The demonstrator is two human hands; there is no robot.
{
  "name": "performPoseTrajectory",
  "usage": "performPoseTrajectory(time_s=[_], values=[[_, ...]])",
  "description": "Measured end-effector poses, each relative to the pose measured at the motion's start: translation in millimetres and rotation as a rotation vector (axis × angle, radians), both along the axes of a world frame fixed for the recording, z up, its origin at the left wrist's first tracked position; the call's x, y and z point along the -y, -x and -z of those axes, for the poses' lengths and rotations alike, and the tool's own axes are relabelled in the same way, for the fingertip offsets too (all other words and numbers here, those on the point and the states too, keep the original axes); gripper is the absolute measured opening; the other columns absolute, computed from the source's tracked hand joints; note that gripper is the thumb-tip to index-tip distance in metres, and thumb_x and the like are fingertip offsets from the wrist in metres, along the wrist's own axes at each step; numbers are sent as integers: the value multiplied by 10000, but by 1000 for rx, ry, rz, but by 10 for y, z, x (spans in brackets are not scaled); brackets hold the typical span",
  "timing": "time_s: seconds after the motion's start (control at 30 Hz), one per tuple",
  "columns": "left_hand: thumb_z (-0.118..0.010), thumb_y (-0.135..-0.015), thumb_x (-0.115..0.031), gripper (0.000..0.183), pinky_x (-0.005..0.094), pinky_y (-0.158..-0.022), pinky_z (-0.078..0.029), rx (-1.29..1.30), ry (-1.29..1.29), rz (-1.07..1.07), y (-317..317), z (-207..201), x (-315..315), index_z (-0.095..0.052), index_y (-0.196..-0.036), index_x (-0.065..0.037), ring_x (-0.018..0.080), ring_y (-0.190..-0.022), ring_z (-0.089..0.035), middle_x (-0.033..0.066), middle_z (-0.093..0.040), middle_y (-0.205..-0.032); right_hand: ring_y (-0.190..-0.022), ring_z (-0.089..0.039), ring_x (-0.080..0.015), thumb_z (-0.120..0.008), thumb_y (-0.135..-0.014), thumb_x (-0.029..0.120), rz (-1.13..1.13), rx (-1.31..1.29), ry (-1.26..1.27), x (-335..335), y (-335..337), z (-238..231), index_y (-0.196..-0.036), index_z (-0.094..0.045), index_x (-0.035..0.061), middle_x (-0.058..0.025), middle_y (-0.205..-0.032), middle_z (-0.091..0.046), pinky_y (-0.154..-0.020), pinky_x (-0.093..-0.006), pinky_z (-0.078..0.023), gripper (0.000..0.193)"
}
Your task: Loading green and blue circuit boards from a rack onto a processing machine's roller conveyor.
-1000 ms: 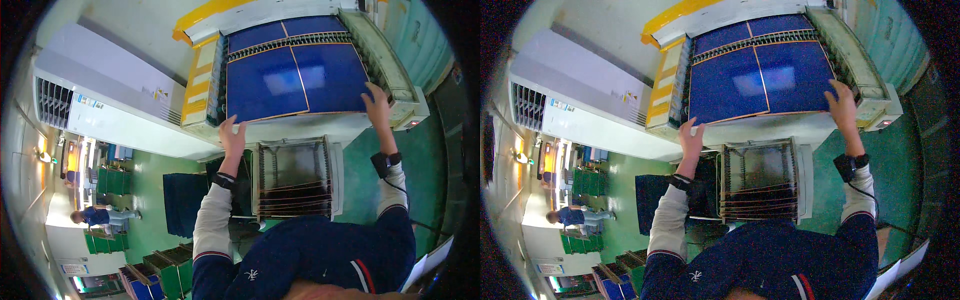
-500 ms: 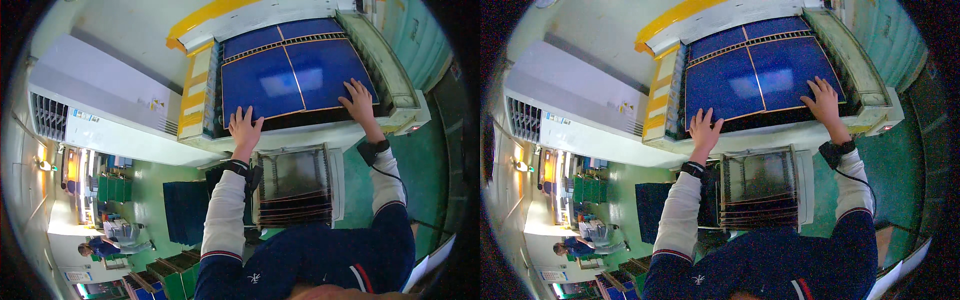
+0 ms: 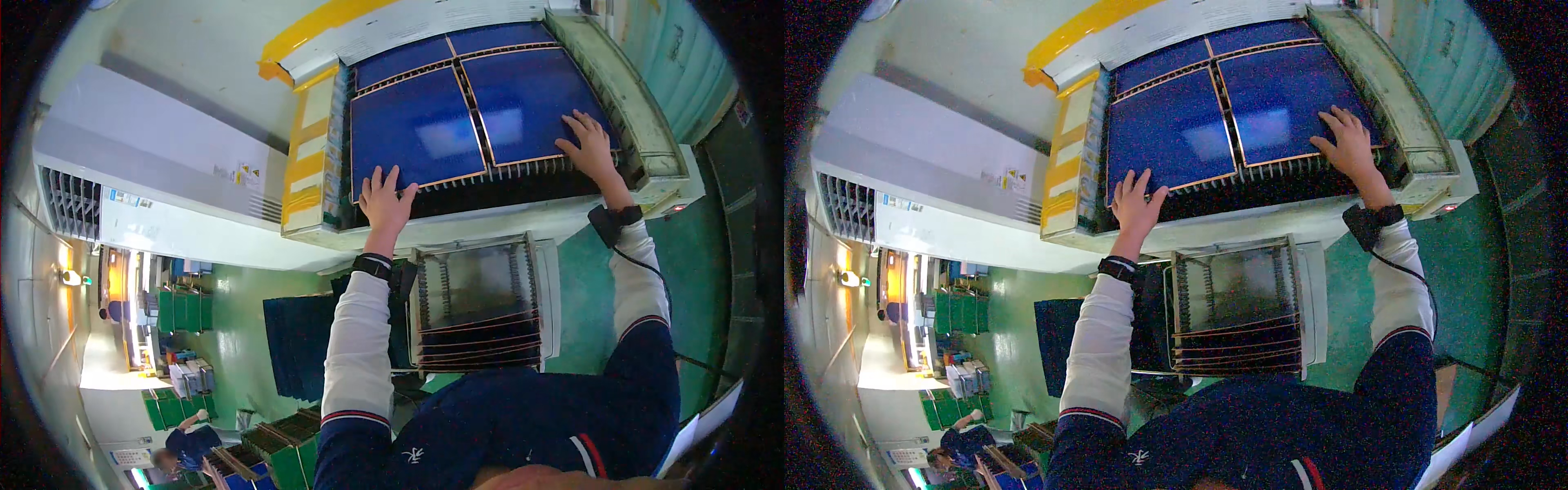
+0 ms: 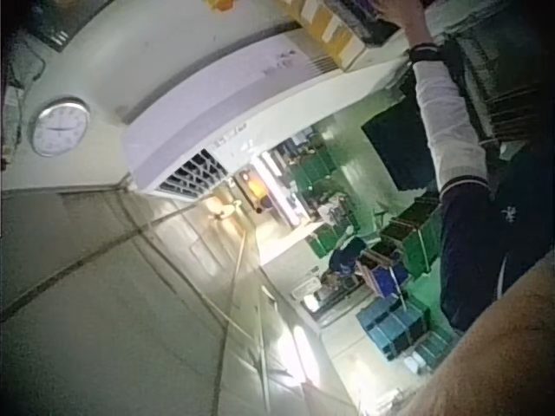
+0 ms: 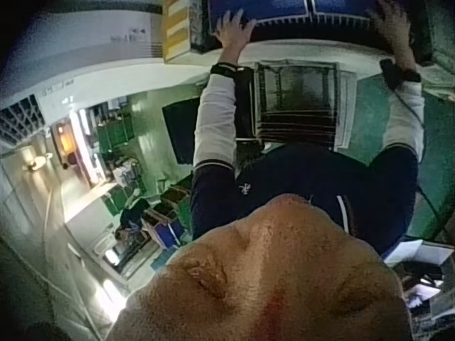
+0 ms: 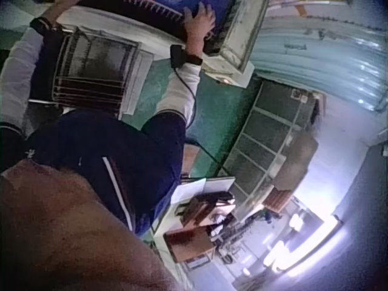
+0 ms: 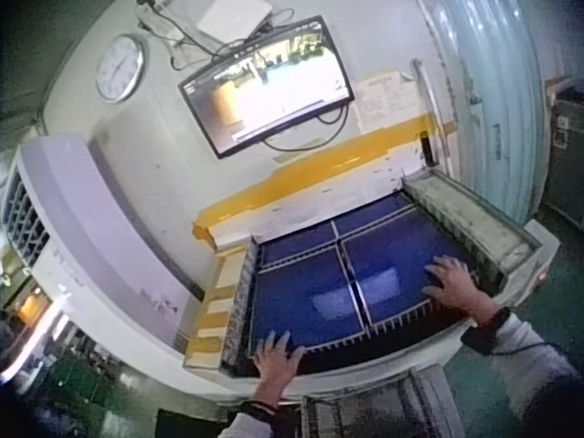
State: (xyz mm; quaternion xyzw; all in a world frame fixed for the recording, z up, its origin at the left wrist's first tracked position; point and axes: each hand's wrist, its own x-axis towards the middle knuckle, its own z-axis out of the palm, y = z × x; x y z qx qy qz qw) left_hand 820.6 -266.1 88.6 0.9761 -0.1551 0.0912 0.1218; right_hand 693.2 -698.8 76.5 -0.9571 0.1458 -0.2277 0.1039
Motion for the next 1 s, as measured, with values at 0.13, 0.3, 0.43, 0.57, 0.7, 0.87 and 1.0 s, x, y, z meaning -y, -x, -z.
performPoseTrajectory(time_s=[0.13, 0.3, 0.43, 0.57, 0.7, 0.87, 1.0], values=[[-628, -839, -516, 605, 594, -1093, -227, -10, 21, 30, 43, -17, 33, -532, -1361, -226, 436, -1376, -278, 140, -364, -1499, -1343, -384, -360, -682, -815, 458, 5, -33, -18, -27, -10, -27, -1333, -545, 175, -118, -1448, -449, -1075, -534, -322, 607], [-619, -846, -514, 620, 588, -1094, -238, -10, -4, 29, 0, -44, 86, -503, -1382, -224, 431, -1378, -283, 146, -369, -1496, -1343, -381, -368, -677, -818, 466, -13, 0, -5, -8, -23, 23, -1335, -542, 174, -119, -1449, -448, -1076, -541, -316, 609], [-612, -854, -512, 623, 572, -1099, -237, 22, 42, 44, 74, -71, 43, -501, -1382, -200, 401, -1377, -305, 139, -380, -1490, -1341, -380, -373, -667, -825, 469, -9, -3, -1, -7, -101, 36, -1335, -540, 175, -123, -1449, -444, -1072, -548, -317, 602], [-624, -873, -444, 551, 533, -1093, -263, 139, 114, 170, 378, -122, -90, -541, -1334, -154, 365, -1347, -368, 126, -453, -1436, -1337, -387, -372, -656, -825, 490, -11, 0, 28, 83, -187, 115, -1334, -542, 176, -126, -1443, -446, -1064, -551, -326, 609], [-671, -859, -312, 454, 495, -1074, -300, 144, 287, 283, 835, -154, -461, -590, -1258, -111, 365, -1310, -407, 134, -517, -1357, -1321, -407, -366, -668, -803, 515, 19, 8, 105, 99, -215, 90, -1324, -549, 163, -137, -1422, -464, -1050, -547, -349, 640], [-686, -847, -269, 374, 440, -958, -428, 46, 342, 129, 1507, 269, -1227, -645, -1134, -32, 367, -1126, -545, 168, -608, -1210, -1150, -562, -317, -687, -852, 356, -332, 402, 48, -392, -142, -152, -1172, -649, 103, -140, -1237, -614, -974, -423, -441, 411], [-689, -850, -291, 394, 407, -894, -482, -344, 445, -141, 2228, 909, -1896, -656, -1118, -5, 359, -1023, -616, 173, -673, -1073, -1080, -593, -257, -692, -863, 311, -614, 55, -542, -1460, 499, -257, -1143, -658, 87, -133, -1177, -636, -949, -372, -446, 360]])
